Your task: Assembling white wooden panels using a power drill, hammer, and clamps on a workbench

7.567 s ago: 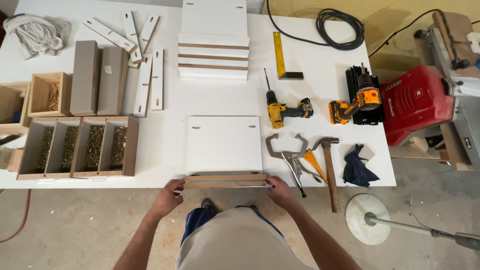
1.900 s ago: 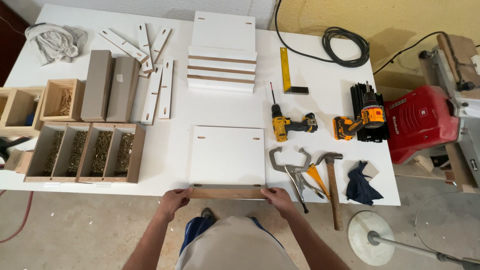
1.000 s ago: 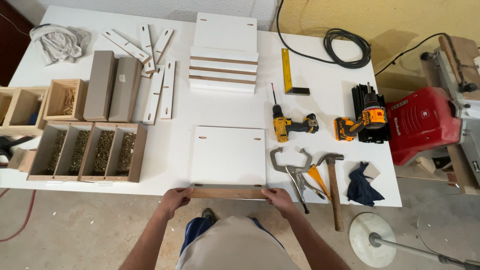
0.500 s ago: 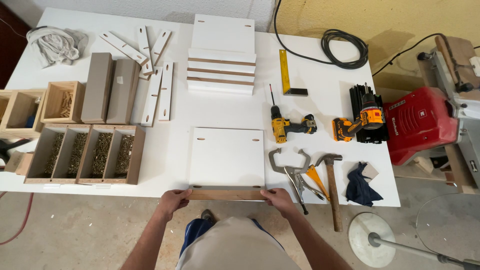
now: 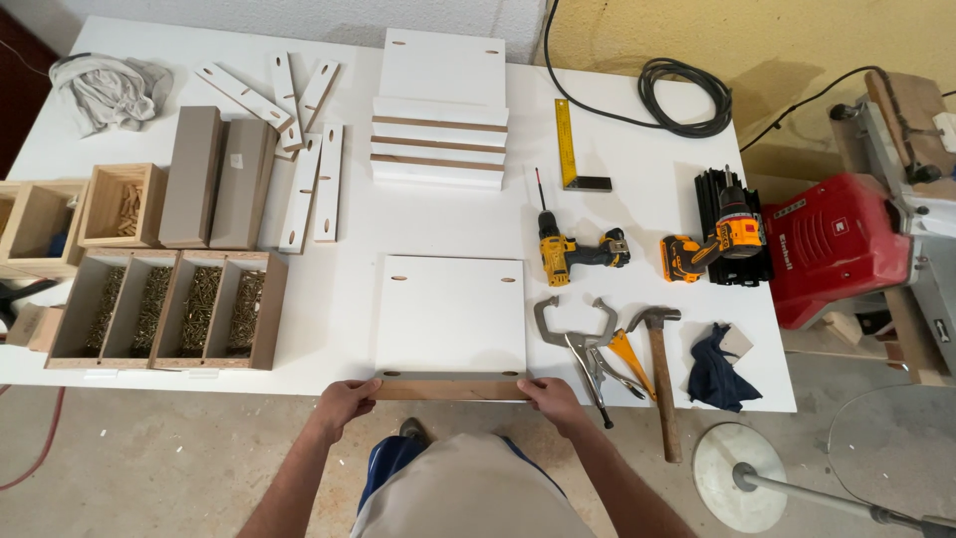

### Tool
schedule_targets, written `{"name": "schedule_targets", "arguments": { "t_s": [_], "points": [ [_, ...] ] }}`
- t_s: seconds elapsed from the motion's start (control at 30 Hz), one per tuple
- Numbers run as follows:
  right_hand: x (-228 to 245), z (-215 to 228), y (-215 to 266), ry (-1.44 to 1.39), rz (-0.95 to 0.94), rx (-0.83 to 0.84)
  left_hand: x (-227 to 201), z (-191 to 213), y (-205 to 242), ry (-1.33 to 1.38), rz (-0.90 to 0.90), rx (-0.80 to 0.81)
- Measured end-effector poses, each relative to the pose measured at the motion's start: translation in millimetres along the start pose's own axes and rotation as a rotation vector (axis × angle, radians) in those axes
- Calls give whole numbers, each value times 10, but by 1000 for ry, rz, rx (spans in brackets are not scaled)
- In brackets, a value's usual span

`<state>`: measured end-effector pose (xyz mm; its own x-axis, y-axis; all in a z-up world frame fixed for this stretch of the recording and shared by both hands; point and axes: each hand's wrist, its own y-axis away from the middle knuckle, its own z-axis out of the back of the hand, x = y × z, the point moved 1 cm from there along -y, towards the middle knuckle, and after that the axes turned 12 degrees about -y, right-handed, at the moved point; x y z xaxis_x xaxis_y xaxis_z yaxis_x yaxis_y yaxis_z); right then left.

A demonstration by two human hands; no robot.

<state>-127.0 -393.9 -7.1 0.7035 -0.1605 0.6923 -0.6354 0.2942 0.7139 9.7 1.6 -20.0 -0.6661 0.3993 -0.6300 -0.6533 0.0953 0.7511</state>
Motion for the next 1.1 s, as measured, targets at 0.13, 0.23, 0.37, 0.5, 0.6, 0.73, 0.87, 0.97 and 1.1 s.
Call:
{"name": "schedule_targets", "arguments": {
  "t_s": [0.13, 0.23, 0.37, 0.5, 0.6, 0.73, 0.87, 0.97, 1.1],
  "points": [
    [43, -12, 27, -42, 21, -37, -38, -8, 32, 4, -2, -16],
    [39, -40, 76, 31, 20, -44, -55, -2, 93, -26, -2, -28],
    [234, -77, 373, 95, 33, -12, -224, -5, 366, -69, -24, -17],
    [77, -81, 420, 80, 155, 48, -410, 12, 698, -449, -127, 43],
    [-108, 3, 165, 301, 284, 38, -29, -36, 314, -768, -266, -103],
    [-189, 42, -132, 647, 432, 97, 297, -52, -146, -983, -532, -210],
    [-197, 62, -207, 798, 586, 150, 382, -65, -368, -1073, -658, -251],
    [-259, 60, -254, 809, 636, 132, 339, -54, -342, -1060, -673, -235],
    [-233, 55, -178, 770, 651, 126, 349, -54, -318, -1068, -691, -243]
  ]
}}
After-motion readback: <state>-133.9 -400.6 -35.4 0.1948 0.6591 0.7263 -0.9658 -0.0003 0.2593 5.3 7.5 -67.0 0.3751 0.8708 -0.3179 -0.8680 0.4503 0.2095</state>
